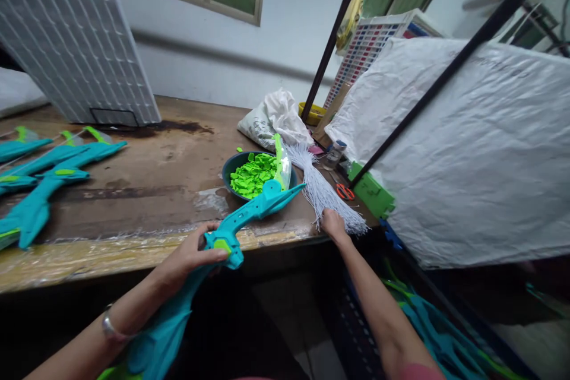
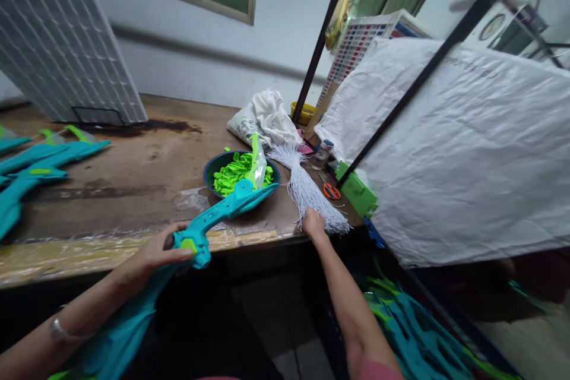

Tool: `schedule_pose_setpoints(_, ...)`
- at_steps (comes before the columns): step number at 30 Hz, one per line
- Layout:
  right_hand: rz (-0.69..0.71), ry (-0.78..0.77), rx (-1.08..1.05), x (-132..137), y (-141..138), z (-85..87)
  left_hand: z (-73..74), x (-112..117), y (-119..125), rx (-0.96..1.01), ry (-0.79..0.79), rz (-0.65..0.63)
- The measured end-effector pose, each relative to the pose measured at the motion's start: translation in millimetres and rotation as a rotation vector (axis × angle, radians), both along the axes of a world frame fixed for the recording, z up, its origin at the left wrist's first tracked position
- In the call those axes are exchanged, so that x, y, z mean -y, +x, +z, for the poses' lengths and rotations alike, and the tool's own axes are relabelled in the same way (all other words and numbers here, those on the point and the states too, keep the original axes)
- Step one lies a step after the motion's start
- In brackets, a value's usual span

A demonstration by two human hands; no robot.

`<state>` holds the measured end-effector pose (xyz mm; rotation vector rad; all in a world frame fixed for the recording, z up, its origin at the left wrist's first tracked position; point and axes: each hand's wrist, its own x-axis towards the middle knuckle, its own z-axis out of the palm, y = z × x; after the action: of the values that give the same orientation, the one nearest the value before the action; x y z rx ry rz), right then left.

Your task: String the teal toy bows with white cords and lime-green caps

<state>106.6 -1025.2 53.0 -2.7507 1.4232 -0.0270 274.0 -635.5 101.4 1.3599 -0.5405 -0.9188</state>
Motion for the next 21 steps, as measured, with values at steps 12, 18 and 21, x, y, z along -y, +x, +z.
schedule_pose_setpoints(12,-0.012,0.092,0.585,-41.8,-24.2,13.3,-52.4,-8.0,-30.3,-0.345,-0.145,-0.293)
schedule_pose_setpoints(18,0.416,0.565,0.708,-189.3,-42.2,-17.7,-68.2,17.4,-50.1,-0.424,-0.154,-0.381)
schedule_pose_setpoints(21,0.527,1.107,0.691,-239.7,-56.3,-43.7,-78.3,19.8,-55.3,-0.427,-0.135,-0.371)
